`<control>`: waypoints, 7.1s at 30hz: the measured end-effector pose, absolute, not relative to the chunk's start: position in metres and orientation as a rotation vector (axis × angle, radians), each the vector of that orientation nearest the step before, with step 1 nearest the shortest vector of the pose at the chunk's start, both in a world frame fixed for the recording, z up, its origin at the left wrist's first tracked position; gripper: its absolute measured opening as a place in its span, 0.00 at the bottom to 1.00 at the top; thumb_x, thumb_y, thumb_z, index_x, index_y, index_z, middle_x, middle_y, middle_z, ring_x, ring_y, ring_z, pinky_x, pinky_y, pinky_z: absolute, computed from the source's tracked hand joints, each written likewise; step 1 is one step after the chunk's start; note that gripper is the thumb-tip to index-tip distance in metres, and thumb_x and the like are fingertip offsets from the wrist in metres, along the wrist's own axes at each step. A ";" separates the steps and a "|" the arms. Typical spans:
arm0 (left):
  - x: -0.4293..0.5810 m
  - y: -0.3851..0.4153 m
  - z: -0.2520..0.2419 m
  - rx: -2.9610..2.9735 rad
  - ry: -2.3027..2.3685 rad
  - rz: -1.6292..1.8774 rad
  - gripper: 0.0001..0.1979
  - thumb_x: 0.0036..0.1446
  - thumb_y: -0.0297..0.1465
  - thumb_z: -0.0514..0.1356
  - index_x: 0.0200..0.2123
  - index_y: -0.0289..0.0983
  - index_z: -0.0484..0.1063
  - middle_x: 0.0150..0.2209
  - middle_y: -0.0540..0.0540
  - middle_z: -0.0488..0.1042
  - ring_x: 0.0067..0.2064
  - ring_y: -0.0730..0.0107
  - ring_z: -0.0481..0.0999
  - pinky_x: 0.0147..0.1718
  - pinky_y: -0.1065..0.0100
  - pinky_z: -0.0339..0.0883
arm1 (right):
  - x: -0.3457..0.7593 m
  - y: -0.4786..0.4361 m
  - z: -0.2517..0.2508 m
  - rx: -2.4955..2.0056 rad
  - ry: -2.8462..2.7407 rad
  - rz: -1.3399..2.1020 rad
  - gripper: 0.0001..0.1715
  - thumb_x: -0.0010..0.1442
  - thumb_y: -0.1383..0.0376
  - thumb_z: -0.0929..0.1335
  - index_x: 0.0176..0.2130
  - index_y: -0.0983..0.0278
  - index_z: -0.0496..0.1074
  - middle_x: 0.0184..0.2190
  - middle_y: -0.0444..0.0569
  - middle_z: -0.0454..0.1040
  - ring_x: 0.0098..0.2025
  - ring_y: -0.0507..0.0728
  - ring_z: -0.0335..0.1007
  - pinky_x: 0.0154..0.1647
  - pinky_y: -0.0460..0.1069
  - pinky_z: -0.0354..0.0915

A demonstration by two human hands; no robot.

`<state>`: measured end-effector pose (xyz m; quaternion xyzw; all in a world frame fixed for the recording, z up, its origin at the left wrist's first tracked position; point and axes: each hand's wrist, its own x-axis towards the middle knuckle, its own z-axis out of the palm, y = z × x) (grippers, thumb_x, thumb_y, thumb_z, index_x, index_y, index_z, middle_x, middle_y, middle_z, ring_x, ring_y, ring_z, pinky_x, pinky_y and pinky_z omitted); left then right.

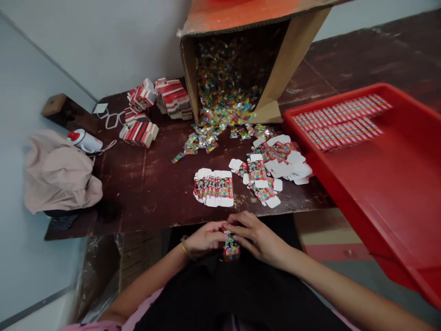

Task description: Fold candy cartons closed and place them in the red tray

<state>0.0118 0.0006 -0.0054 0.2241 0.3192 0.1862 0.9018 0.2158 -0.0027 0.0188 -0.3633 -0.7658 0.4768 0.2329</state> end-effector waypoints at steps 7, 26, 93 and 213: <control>0.005 0.022 -0.005 0.567 0.915 0.852 0.21 0.46 0.32 0.68 0.46 0.37 0.71 0.41 0.45 0.75 0.43 0.65 0.73 0.45 0.66 0.64 | 0.196 -0.007 -0.010 -1.062 -1.437 1.613 0.37 0.60 0.57 0.68 0.63 0.57 0.53 0.55 0.54 0.64 0.53 0.59 0.64 0.56 0.56 0.62; -0.042 0.063 -0.010 0.614 0.936 0.887 0.25 0.50 0.34 0.65 0.51 0.35 0.63 0.45 0.39 0.73 0.43 0.61 0.74 0.33 0.63 0.76 | 0.136 0.241 -0.029 -1.549 -1.790 0.752 0.09 0.58 0.66 0.66 0.39 0.69 0.66 0.42 0.64 0.71 0.49 0.66 0.63 0.50 0.58 0.58; -0.114 0.129 0.006 1.611 2.497 0.237 0.23 0.60 0.45 0.50 0.45 0.33 0.70 0.45 0.32 0.72 0.47 0.46 0.72 0.44 0.54 0.62 | 0.220 0.047 -0.070 -1.192 -2.252 0.373 0.17 0.66 0.68 0.60 0.53 0.60 0.69 0.50 0.52 0.72 0.51 0.60 0.68 0.51 0.58 0.68; -0.024 0.033 -0.007 0.681 1.082 1.055 0.20 0.49 0.32 0.65 0.47 0.36 0.71 0.40 0.45 0.74 0.43 0.65 0.72 0.44 0.67 0.63 | 0.166 0.016 -0.024 -1.089 -1.394 1.722 0.25 0.62 0.51 0.65 0.54 0.60 0.65 0.49 0.53 0.71 0.48 0.60 0.70 0.50 0.54 0.67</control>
